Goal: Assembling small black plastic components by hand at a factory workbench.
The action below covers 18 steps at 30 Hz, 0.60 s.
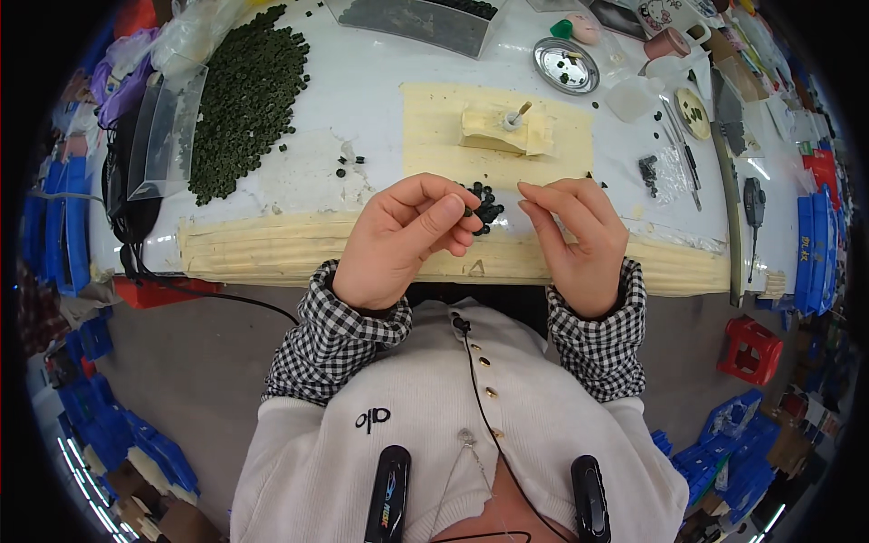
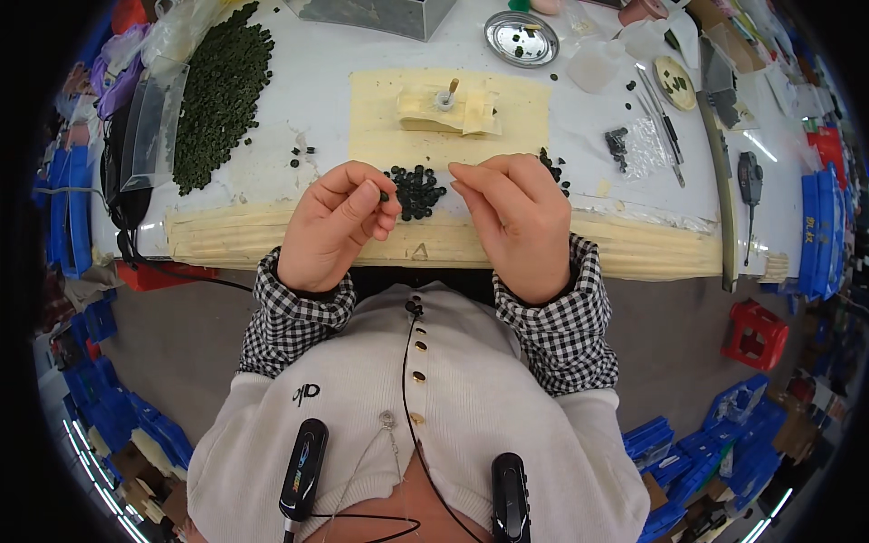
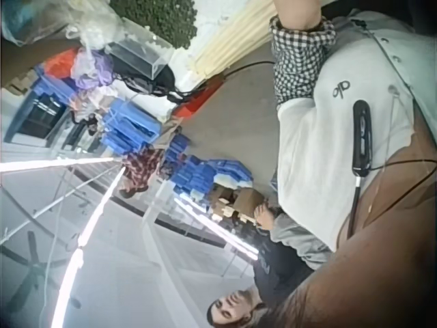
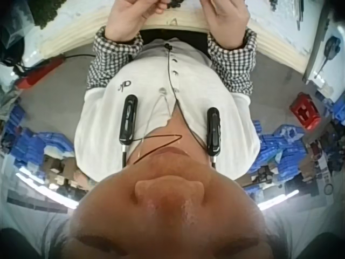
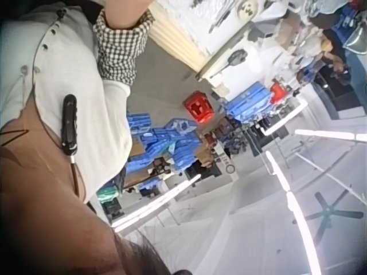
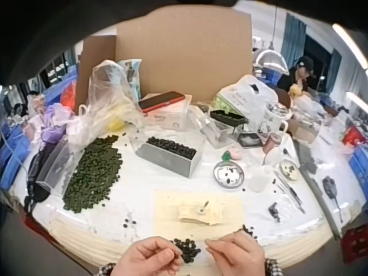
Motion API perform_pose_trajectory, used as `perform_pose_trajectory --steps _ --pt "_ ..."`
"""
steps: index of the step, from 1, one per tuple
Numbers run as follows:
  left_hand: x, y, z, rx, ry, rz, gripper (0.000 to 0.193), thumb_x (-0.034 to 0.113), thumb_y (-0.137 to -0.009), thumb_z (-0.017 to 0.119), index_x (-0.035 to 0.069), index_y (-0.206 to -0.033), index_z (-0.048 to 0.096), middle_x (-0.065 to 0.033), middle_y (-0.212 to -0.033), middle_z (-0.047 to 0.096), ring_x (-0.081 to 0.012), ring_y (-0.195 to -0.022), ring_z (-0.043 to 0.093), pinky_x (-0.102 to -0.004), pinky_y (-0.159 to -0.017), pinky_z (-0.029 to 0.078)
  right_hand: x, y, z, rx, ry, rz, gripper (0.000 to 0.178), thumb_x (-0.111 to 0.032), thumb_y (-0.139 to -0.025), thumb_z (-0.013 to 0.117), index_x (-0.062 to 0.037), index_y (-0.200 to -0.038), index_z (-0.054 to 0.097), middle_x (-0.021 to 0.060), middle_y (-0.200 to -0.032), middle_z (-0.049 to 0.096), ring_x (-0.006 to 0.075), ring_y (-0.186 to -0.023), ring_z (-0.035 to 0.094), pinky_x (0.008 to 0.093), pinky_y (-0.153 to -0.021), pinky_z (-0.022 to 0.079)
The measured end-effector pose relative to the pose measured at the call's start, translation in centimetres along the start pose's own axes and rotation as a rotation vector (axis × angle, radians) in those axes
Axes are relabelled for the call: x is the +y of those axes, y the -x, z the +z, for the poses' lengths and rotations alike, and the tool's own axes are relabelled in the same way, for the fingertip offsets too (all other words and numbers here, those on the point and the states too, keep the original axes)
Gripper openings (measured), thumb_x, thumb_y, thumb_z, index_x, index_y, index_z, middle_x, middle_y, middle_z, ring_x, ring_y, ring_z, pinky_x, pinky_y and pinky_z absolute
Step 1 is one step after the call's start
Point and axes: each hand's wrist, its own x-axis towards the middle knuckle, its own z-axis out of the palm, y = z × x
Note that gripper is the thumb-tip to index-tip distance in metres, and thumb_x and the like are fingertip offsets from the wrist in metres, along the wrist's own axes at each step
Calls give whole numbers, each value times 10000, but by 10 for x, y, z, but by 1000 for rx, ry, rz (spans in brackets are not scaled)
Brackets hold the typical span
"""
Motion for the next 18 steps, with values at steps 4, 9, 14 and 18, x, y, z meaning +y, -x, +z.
perform_pose_trajectory --steps 4,9,14,18 --pt "-1 0 1 25 74 -13 190 140 -973 555 -7 -1073 621 -75 -934 670 -98 -801 629 -219 -728 529 -6 1 0 -9 -98 109 178 32 -736 733 2 -904 684 93 -784 633 225 -719 613 302 -637 486" --pt "-2 0 0 25 53 -6 193 129 -970 557 -8 -1088 620 -85 -963 676 -107 -824 642 -222 -731 538 -6 -1 -1 -20 -111 46 166 32 -760 721 3 -921 689 100 -822 660 214 -740 640 289 -658 502" --pt "-2 0 6 81 22 7 180 79 -944 584 -20 -1089 623 -109 -988 682 -131 -874 662 -236 -776 555 -15 -1 0 -48 -214 128 161 34 -788 703 8 -947 692 102 -867 676 187 -776 651 275 -706 509" --pt "-1 1 9 72 24 17 164 38 -921 604 -30 -1069 627 -126 -987 684 -143 -888 665 -239 -791 558 -15 4 0 -51 -428 211 176 33 -799 698 12 -973 689 98 -891 685 169 -804 654 268 -740 507"
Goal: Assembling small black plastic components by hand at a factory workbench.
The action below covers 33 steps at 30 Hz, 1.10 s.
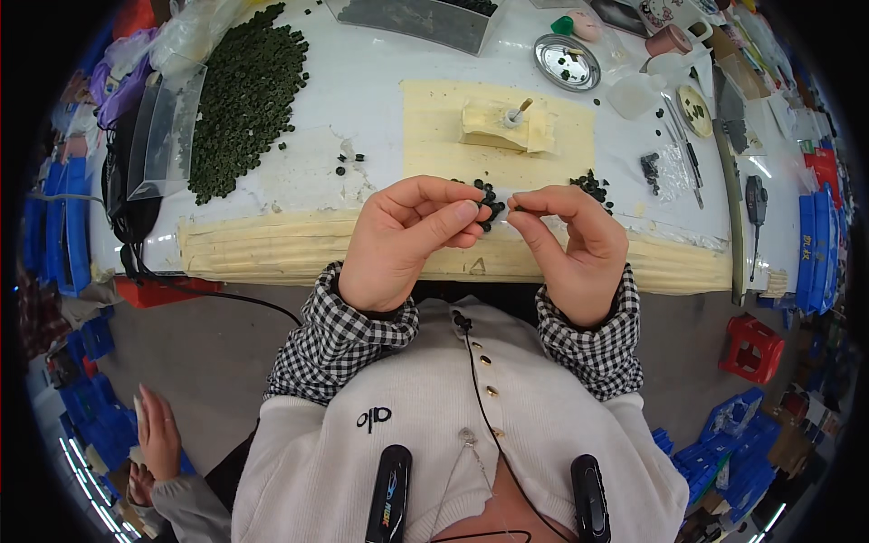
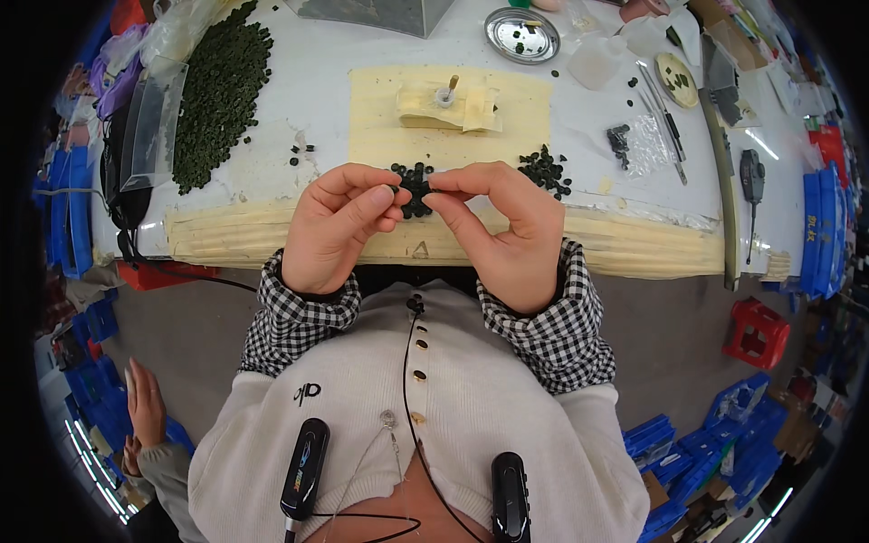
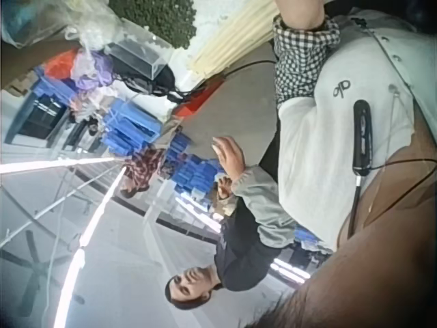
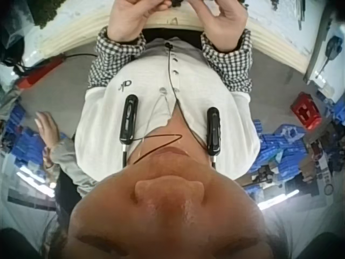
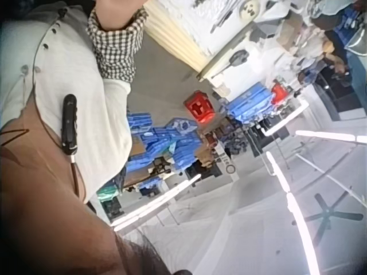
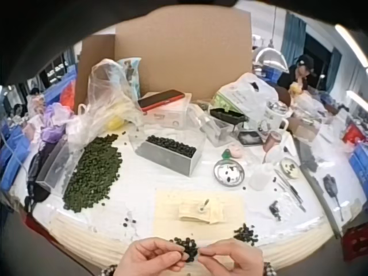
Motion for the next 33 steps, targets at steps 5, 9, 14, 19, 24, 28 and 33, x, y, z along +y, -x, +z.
perform_pose_trajectory --steps 5,9,14,19,24,28,33 --pt "-4 1 0 4 -32 20 156 19 -912 608 -32 -1058 623 -140 -1002 684 -148 -892 668 -242 -792 557 2 3 5 4 -66 -45 168 30 -813 689 19 -981 685 96 -917 692 168 -836 660 264 -752 505" --pt "-6 1 2 4 -33 84 165 17 -915 603 -32 -1073 612 -141 -1005 684 -142 -898 664 -240 -793 553 1 5 8 -17 -213 32 164 29 -838 673 35 -1001 661 100 -936 694 157 -861 657 265 -773 512" --pt "-7 2 2 0 8 110 187 39 -922 605 -28 -1096 610 -125 -977 684 -134 -874 659 -238 -769 552 -1 8 7 -20 -571 247 165 24 -875 644 50 -1037 623 121 -938 688 160 -869 664 270 -800 537" --pt "-8 2 -3 -71 97 64 192 64 -930 603 -22 -1100 618 -118 -959 684 -138 -848 663 -238 -749 555 8 9 6 -59 -717 255 153 24 -885 628 55 -1035 617 138 -947 687 173 -870 678 282 -816 553" --pt "-9 3 -3 -82 120 57 207 59 -936 588 -28 -1122 617 -135 -993 685 -154 -878 672 -244 -775 562 9 9 5 -80 -751 275 176 31 -890 616 59 -1064 613 149 -974 688 183 -906 678 291 -839 553" --pt "-5 3 1 -69 131 49 231 48 -935 583 -32 -1150 611 -152 -1023 682 -166 -902 677 -250 -813 564 5 8 6 -74 -782 282 188 37 -891 612 61 -1078 610 148 -985 687 185 -918 676 291 -848 550" --pt "-6 3 -1 -91 147 48 228 29 -932 579 -39 -1147 612 -155 -1020 681 -165 -908 676 -252 -826 565 10 9 5 -79 -769 238 182 52 -880 620 57 -1062 612 141 -991 685 175 -921 675 281 -850 545"
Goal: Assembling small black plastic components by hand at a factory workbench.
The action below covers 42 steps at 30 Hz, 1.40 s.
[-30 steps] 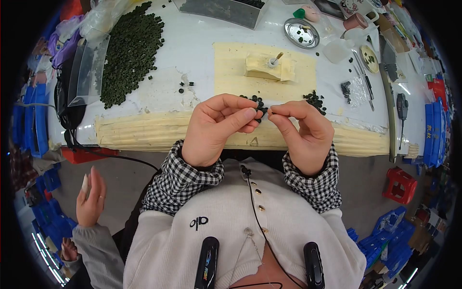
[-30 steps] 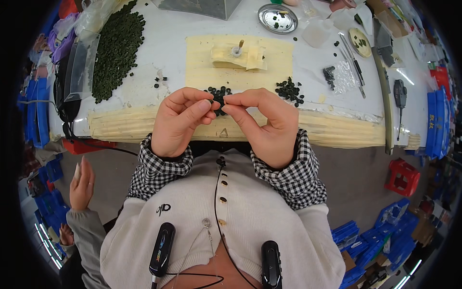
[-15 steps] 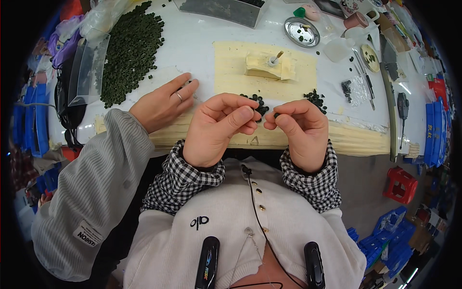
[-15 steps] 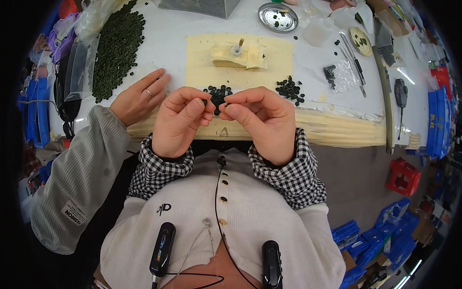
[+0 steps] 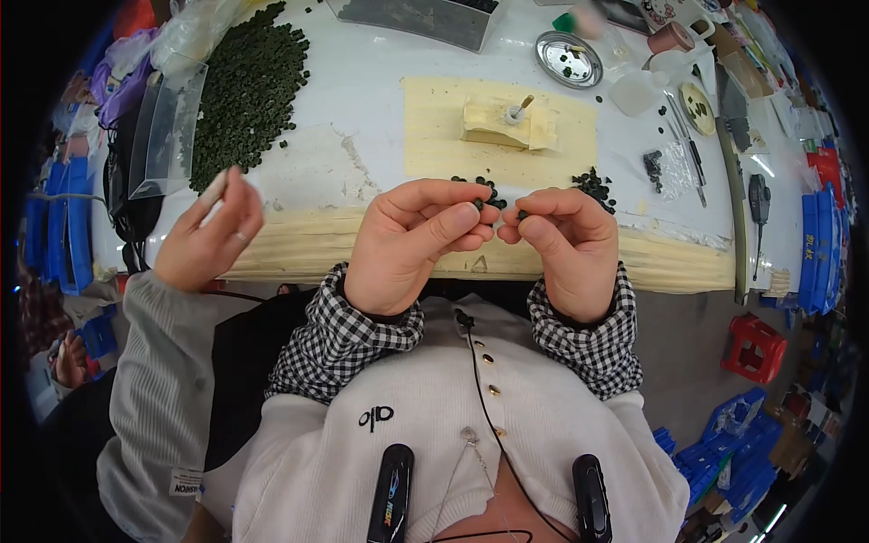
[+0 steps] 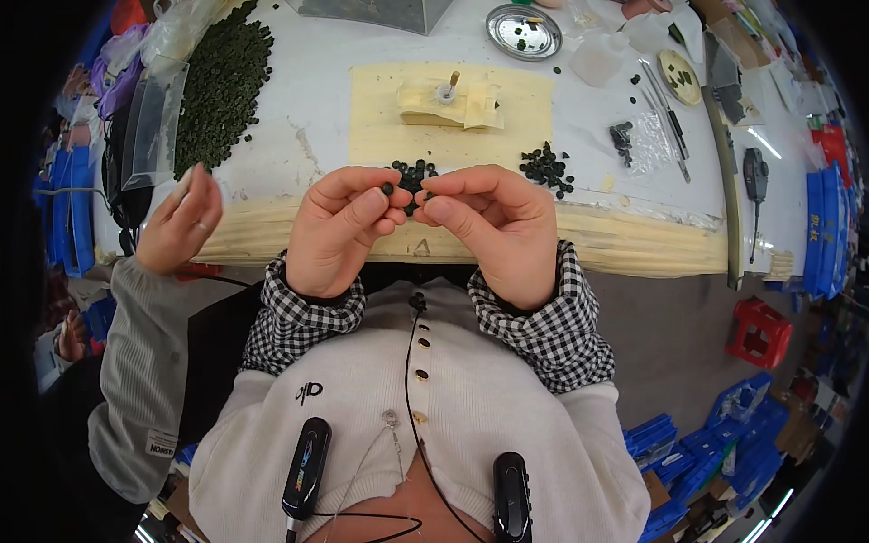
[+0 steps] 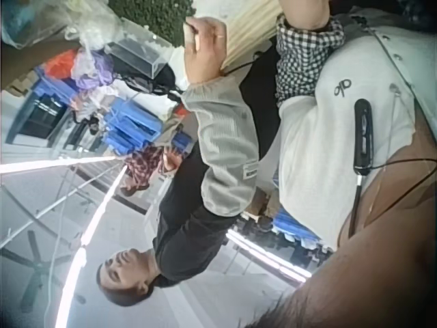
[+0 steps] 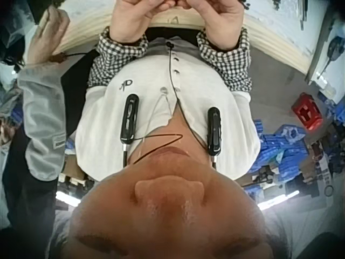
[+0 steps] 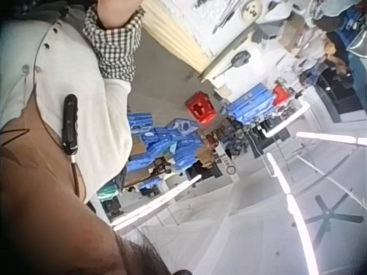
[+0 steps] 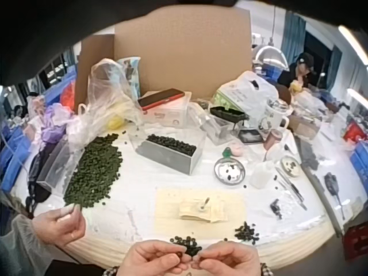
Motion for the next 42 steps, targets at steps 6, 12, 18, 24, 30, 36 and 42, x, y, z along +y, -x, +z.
perform_pose_trajectory --steps 6,12,18,24,30,36,42 --pt "1 0 2 -8 8 -4 214 10 -927 579 -44 -1130 615 -155 -1004 681 -169 -906 673 -252 -807 568 -2 1 4 18 52 -29 181 76 -859 635 51 -1038 615 135 -987 685 162 -932 671 267 -843 539" --pt "0 2 5 10 -103 58 186 -12 -902 607 -46 -1084 627 -151 -987 684 -178 -889 678 -264 -796 572 -4 1 5 21 57 -12 183 73 -859 636 52 -1039 614 132 -988 686 167 -940 670 269 -848 536" --pt "-1 4 11 42 -294 99 178 17 -895 625 -30 -1066 613 -143 -969 685 -166 -855 675 -254 -756 568 2 0 2 -7 59 -54 149 47 -869 639 47 -1018 634 106 -975 661 147 -902 639 259 -816 511" --pt "-1 3 14 46 -279 85 149 -16 -878 634 -35 -1025 619 -134 -943 689 -157 -829 676 -252 -745 569 5 -1 1 -5 105 -77 108 23 -874 644 48 -979 651 87 -946 618 130 -861 598 250 -778 486" --pt "-2 4 14 40 -306 118 159 -33 -869 645 -46 -1027 632 -118 -917 694 -136 -811 673 -241 -750 562 1 -2 7 7 168 -83 82 -7 -876 657 41 -941 648 84 -929 622 130 -841 596 252 -767 485" --pt "-4 5 16 47 -300 136 164 -41 -865 647 -55 -1028 628 -129 -923 694 -144 -814 677 -244 -751 565 -2 -4 8 16 405 -172 85 -52 -856 692 16 -888 652 75 -867 630 135 -782 589 256 -722 468" --pt "-4 6 15 51 -336 166 158 -53 -857 652 -57 -1014 636 -133 -936 695 -149 -816 680 -245 -746 567 -6 -7 11 37 564 -242 70 -50 -830 710 2 -837 664 66 -797 631 148 -742 594 259 -685 462"
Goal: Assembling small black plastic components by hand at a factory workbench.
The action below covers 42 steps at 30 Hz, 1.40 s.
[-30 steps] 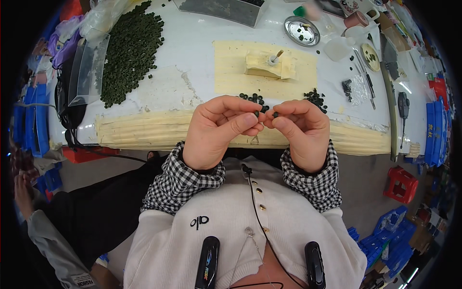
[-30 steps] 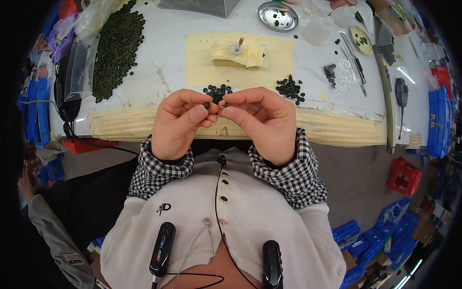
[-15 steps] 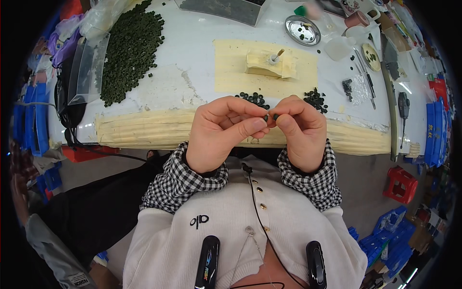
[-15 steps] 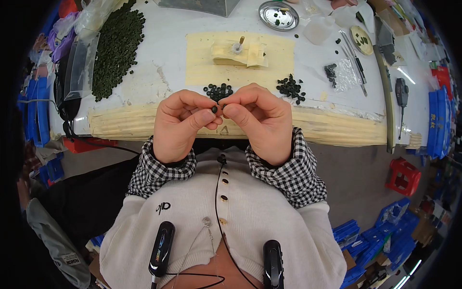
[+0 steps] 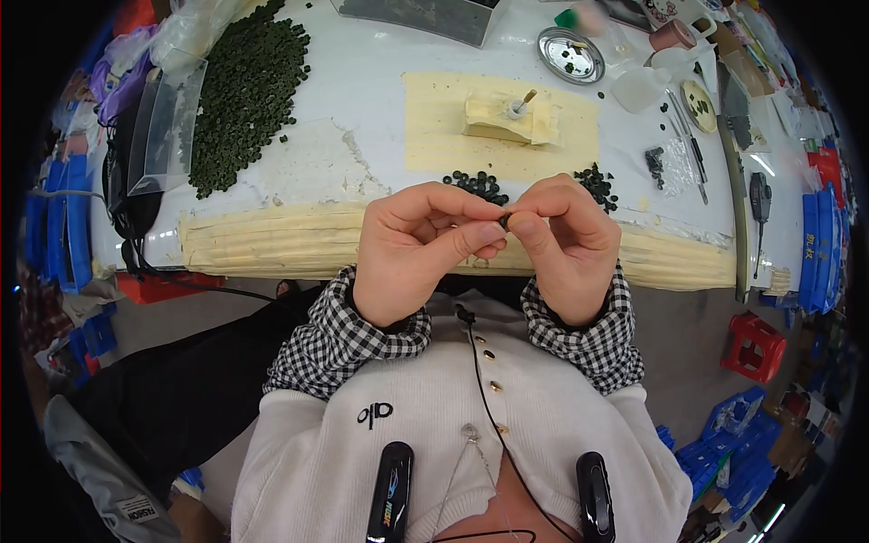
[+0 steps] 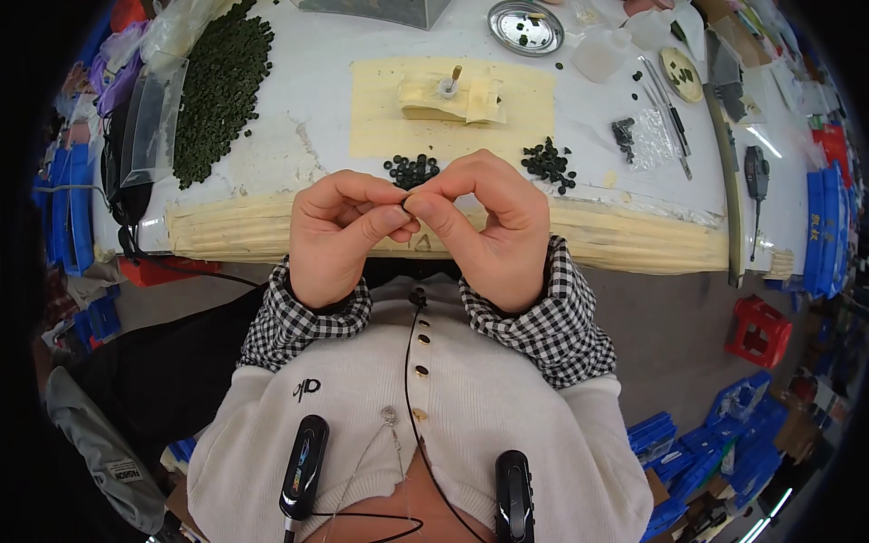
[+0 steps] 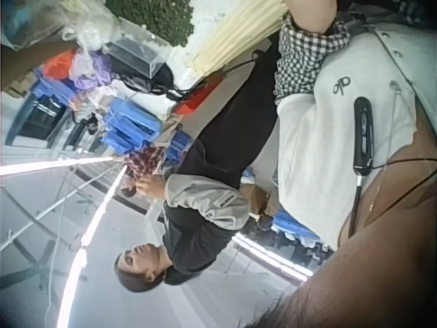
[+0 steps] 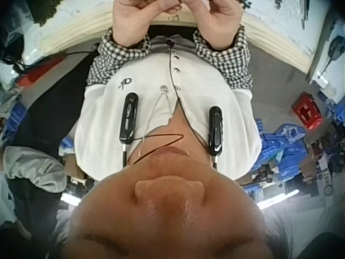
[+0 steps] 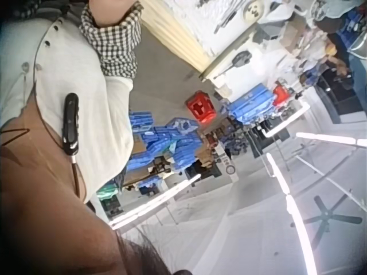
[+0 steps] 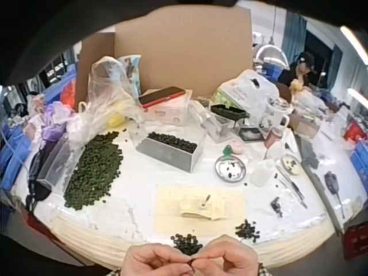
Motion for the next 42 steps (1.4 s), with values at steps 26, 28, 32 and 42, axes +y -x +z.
perform_pose_trajectory --steps 26,28,32,42 --pt "1 -2 0 180 -187 153 167 -66 -862 637 -65 -1028 644 -117 -949 679 -143 -839 667 -238 -776 552 -8 1 14 9 545 -370 293 -24 -810 688 55 -1091 653 132 -881 638 239 -734 617 305 -633 508" --pt "-2 -3 -3 169 -94 115 165 -52 -866 640 -66 -1030 642 -118 -941 686 -140 -831 669 -239 -776 554 -8 1 14 16 508 -329 294 -12 -815 683 46 -1103 655 130 -886 636 225 -736 618 295 -636 511" --pt "0 -3 -2 178 -71 112 162 -35 -870 645 -65 -1028 641 -123 -926 691 -137 -823 669 -240 -776 555 -9 3 10 -6 377 -242 290 10 -836 663 28 -1125 658 126 -907 630 189 -744 617 264 -651 508" --pt "4 -4 -7 117 -580 452 199 -102 -806 661 -30 -990 682 -123 -943 684 -181 -864 659 -269 -739 531 -1 6 10 -62 44 -93 258 -6 -887 621 21 -1141 657 114 -927 627 144 -783 602 229 -674 483"
